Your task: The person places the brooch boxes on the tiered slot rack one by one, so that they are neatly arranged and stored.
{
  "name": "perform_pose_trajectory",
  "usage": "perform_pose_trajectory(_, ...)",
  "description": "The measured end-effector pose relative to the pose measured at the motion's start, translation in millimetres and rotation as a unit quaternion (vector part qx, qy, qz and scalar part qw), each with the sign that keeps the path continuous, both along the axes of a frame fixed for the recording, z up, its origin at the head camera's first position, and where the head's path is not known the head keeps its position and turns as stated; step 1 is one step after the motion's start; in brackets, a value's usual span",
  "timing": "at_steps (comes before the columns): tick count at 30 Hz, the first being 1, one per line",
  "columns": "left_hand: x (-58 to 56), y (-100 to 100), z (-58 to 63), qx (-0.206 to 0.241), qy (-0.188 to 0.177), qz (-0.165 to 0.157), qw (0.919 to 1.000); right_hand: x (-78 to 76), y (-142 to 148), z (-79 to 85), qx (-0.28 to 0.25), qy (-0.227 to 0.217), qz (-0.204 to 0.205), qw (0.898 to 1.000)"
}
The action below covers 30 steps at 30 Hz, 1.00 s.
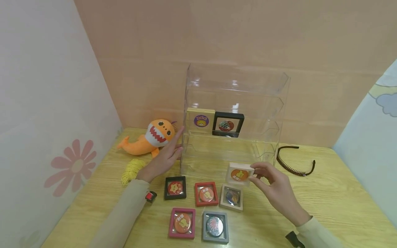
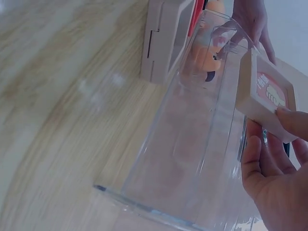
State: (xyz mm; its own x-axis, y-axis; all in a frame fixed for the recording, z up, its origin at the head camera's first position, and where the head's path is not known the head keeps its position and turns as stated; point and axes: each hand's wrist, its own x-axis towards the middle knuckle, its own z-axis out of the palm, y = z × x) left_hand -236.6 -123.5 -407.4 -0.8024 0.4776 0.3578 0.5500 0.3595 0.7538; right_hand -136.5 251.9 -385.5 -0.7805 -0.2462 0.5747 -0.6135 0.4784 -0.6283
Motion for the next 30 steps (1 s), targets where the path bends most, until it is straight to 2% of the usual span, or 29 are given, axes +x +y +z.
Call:
perform_pose_trajectory(5,-0.7,0.6,0.6,-0.003,-0.002,0.002,1.0,-6.8,-11.3,5.9,0.001,0.002,-0.007,1.0)
perform_pose_trajectory(18,0.5,0.8,-0.2,-0.001,-0.002,-0.001,1.0,-34.8,-45.8,17.3,0.004,0.046,-0.001,0.999)
perform_pose_trajectory(25,-0.1,1.8,0.4,-0.004,0.006,-0.001,1.0,-47.8,-61.9,22.0,0.002,0.037,-0.001,0.999)
perform_pose_trajectory(30,-0.7,1.0,-0.1,0.002,-0.001,-0.003,1.0,-55.3,-69.6,24.1,0.01,0.033,-0.007,0.999)
